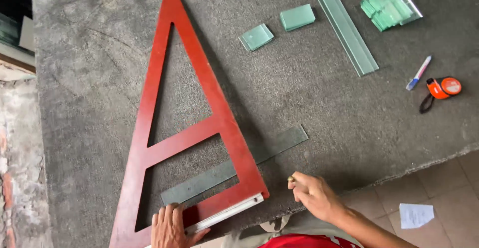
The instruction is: Measuring, marking, and cutting glass pieces on a workshop table using a glass cutter and square ruler.
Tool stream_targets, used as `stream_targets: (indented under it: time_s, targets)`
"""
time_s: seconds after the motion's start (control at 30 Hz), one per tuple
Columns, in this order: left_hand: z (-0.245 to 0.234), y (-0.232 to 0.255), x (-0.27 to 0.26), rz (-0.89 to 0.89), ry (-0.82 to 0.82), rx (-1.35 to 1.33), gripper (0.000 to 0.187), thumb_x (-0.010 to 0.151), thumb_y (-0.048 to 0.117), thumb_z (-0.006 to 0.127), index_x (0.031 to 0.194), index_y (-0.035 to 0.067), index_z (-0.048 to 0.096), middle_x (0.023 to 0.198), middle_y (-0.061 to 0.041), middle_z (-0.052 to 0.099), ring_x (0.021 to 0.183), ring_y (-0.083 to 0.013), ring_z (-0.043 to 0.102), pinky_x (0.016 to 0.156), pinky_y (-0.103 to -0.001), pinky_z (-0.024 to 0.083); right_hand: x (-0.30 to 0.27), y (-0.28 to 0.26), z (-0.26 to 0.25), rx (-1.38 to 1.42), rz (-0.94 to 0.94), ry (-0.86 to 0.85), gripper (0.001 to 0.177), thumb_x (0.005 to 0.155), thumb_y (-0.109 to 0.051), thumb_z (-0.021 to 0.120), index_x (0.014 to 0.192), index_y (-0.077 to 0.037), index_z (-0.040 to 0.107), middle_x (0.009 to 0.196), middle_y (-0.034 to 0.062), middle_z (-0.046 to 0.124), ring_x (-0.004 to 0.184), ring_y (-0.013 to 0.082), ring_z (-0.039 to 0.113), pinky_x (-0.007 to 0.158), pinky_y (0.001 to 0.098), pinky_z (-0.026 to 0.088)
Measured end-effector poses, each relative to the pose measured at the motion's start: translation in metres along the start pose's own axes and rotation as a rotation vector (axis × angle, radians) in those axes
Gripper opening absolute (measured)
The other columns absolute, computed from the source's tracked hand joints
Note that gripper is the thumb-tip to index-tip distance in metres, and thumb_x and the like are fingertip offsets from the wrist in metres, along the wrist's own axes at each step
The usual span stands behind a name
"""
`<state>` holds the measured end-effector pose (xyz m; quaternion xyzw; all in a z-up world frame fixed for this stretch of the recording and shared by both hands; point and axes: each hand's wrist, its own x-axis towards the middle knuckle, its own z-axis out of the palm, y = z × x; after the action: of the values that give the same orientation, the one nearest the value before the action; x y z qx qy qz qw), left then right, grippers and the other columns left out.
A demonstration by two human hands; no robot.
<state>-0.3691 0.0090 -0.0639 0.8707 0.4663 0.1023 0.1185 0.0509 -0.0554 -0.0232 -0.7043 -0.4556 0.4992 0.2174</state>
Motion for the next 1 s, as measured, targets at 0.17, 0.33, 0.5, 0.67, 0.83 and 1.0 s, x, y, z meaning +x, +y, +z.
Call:
stream_targets:
  time_s: [0.17,0.33,0.5,0.67,0.83,1.0]
  targets:
    - [0.025,-0.058,-0.012,-0.088,-0.017,0.144,0.097,0.043,0.077,0.084,0.109,0.008,0.068,0.102,-0.014,0.063,0.088,-0.0366,0.059,0.069,-0.050,0.045,0.008,-0.032,0.049,0.153,0.189,-0.146,0.016,0.095,-0.021,0.063,0.094,-0.005,0.064,0.062,0.0068,0.068,0.042,0.0111,0.052,0.041,0.0316,0.041]
    - [-0.002,-0.051,0.019,-0.077,-0.070,0.132,0.092,0.053,0.072,0.080,0.115,0.006,0.065,0.106,-0.012,0.062,0.094,-0.0329,0.060,0.083,-0.048,0.045,0.033,-0.027,0.094,0.385,0.235,-0.024,0.021,0.095,-0.021,0.066,0.089,-0.001,0.069,0.066,0.0065,0.071,0.038,0.0090,0.052,0.037,0.0282,0.037]
    - [-0.013,-0.039,0.033,0.009,0.024,0.069,0.084,0.059,0.069,0.079,0.111,0.005,0.064,0.101,-0.012,0.060,0.099,-0.0338,0.057,0.092,-0.050,0.042,0.044,-0.035,0.112,0.520,0.282,0.114,0.028,0.096,-0.023,0.068,0.085,0.002,0.070,0.067,0.0074,0.071,0.041,0.0080,0.053,0.037,0.0270,0.036]
    - [-0.024,-0.041,0.058,0.004,0.067,0.030,0.078,0.065,0.063,0.078,0.113,0.004,0.061,0.120,-0.013,0.059,0.109,-0.0333,0.055,0.096,-0.049,0.041,0.059,-0.014,0.119,0.583,0.219,0.204,0.021,0.092,-0.016,0.070,0.086,0.003,0.069,0.065,0.0104,0.070,0.040,0.0101,0.051,0.035,0.0269,0.034]
    - [-0.031,-0.033,0.070,0.012,0.053,-0.012,0.086,0.065,0.059,0.080,0.125,0.001,0.057,0.126,-0.015,0.057,0.111,-0.0361,0.055,0.098,-0.049,0.041,0.059,-0.016,0.115,0.561,0.210,0.215,0.026,0.096,-0.022,0.064,0.087,0.002,0.069,0.062,0.0083,0.066,0.041,0.0103,0.051,0.036,0.0269,0.036]
    - [-0.020,-0.034,0.072,0.038,0.026,-0.026,0.087,0.063,0.056,0.082,0.124,-0.001,0.057,0.119,-0.016,0.059,0.109,-0.0368,0.055,0.096,-0.050,0.043,0.030,-0.042,0.091,0.397,0.082,0.426,0.039,0.104,-0.035,0.052,0.086,-0.004,0.066,0.062,0.0056,0.063,0.048,0.0100,0.058,0.042,0.0262,0.044]
